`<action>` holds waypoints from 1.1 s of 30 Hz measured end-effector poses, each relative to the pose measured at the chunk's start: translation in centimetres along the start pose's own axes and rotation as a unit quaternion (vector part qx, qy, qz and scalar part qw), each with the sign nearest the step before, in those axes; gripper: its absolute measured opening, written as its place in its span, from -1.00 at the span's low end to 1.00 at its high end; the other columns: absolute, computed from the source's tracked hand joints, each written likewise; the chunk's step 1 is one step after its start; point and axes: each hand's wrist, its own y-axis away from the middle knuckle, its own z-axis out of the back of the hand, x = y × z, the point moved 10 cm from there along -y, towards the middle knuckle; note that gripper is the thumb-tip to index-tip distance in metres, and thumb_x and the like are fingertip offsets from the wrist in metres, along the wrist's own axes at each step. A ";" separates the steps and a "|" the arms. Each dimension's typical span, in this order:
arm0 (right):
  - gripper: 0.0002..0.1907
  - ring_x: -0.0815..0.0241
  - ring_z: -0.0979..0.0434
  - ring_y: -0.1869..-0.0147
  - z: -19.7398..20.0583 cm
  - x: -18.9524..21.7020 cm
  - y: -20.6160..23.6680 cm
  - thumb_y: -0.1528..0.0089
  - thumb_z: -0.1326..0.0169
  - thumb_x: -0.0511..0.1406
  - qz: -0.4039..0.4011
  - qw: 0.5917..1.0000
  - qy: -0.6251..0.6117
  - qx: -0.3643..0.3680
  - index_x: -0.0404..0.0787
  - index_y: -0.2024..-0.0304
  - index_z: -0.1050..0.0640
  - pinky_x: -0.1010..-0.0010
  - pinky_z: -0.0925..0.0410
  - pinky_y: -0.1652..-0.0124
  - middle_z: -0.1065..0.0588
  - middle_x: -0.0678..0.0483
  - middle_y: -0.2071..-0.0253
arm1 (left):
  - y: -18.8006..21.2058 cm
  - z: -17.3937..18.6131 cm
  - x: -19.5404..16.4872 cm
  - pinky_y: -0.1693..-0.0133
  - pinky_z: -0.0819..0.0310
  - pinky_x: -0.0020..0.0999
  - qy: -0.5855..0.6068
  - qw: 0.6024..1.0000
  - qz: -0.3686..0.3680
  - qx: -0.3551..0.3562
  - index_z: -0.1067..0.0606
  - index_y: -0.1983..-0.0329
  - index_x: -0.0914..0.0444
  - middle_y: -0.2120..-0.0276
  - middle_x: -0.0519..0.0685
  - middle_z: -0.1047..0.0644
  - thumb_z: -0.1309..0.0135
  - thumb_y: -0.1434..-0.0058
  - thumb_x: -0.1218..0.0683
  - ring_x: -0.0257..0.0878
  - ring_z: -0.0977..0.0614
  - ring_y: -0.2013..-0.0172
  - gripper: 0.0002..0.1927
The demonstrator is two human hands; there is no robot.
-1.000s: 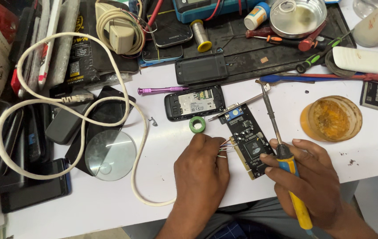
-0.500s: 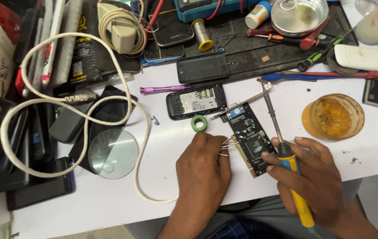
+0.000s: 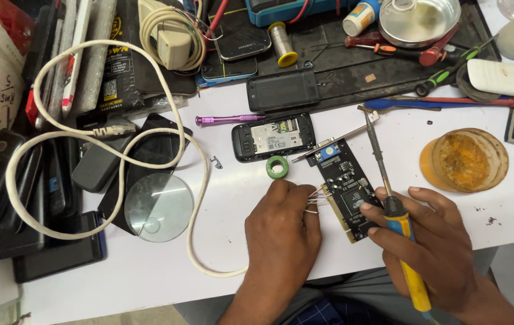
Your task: The person solders small colored wires to the contacts of a graphics card on a workbench. They hold the stripped wire ends against the board with one hand while applying a soldering iron with the other, periodically dipping the wires into a flux container and repositioning the board to solder different points.
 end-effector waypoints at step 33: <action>-0.50 -0.10 -0.43 -0.35 -0.3 0.5 1.0 -0.07 -0.30 -0.31 -0.018 0.999 0.003 0.036 -0.07 -0.03 -0.43 -0.16 -0.22 -0.29 -0.51 0.04 -0.21 | 1.5 0.5 -0.3 0.40 -0.45 -0.10 0.015 0.999 0.016 -0.035 -0.54 0.25 0.30 0.34 0.09 -0.53 -0.12 -0.23 0.25 0.07 -0.60 0.42 -0.95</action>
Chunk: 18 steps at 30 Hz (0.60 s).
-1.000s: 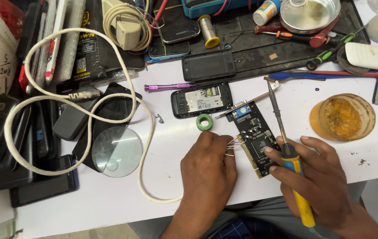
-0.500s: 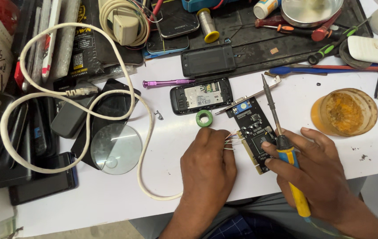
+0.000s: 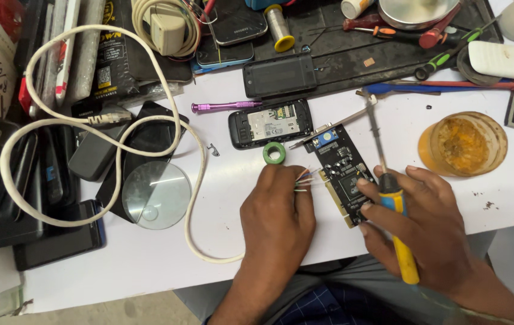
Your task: The person solders small colored wires to the contacts of a graphics card on a workbench. They hold the stripped wire ends against the board with one hand while applying a soldering iron with the other, periodically dipping the wires into a flux container and repositioning the board to solder different points.
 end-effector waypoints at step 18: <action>-0.34 -0.09 -0.62 0.21 2.2 6.1 1.0 -0.02 -0.40 -0.30 -0.069 0.997 -0.045 -0.006 -0.23 -0.10 -0.40 0.16 -0.45 0.22 -0.56 -0.20 -0.05 | 5.8 6.2 -1.3 0.41 -0.47 -0.40 0.116 0.985 -0.028 -0.125 -0.49 0.15 0.33 0.29 0.02 -0.56 -0.10 -0.36 0.25 -0.25 -0.62 0.40 -0.96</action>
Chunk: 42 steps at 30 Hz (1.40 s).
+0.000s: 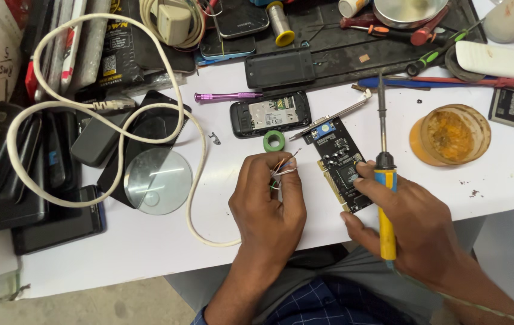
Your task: The person solders small colored wires to the contacts of a graphics card on a workbench. They hold the stripped wire ends against the board with one hand while applying a soldering iron with the other, periodically dipping the wires into a flux container and repositioning the board to solder different points.
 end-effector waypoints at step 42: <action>-0.45 -0.03 -0.61 -0.23 -1.1 3.8 1.9 -0.22 -0.26 -0.52 -0.086 0.990 -0.035 -0.102 -0.36 -0.20 -0.32 0.37 -0.58 -0.04 -0.47 -0.26 -0.21 | 2.7 1.2 1.0 0.46 -0.44 -0.14 -0.007 0.991 0.012 0.133 -0.42 0.14 0.31 0.48 0.09 -0.58 -0.03 -0.30 0.21 -0.03 -0.63 0.53 -0.90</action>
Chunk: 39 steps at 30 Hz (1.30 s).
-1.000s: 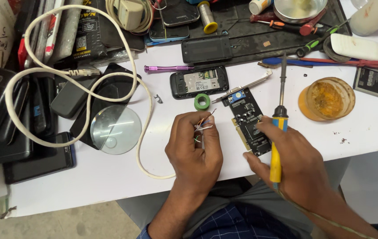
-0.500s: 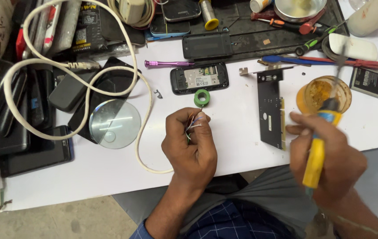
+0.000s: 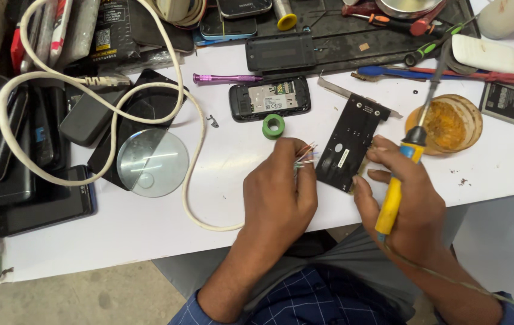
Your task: The person solders small colored wires to the contacts of a graphics card on a workbench. They hold the stripped wire ends against the board with one hand while applying a soldering iron with the other, periodically dipping the wires into a flux container and repositioning the board to solder different points.
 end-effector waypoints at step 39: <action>-0.58 -0.01 -0.66 0.13 9.9 -27.2 5.8 -0.55 0.06 -0.18 -0.134 0.915 -0.364 -0.115 -0.39 -0.27 -0.29 0.17 -0.60 0.07 -0.55 -0.26 0.06 | -6.7 -17.6 1.0 0.64 0.00 -0.40 0.080 0.964 0.209 0.141 -0.57 0.29 0.30 0.75 -0.11 -0.38 -0.11 -0.30 0.14 -0.47 -0.22 0.70 -0.88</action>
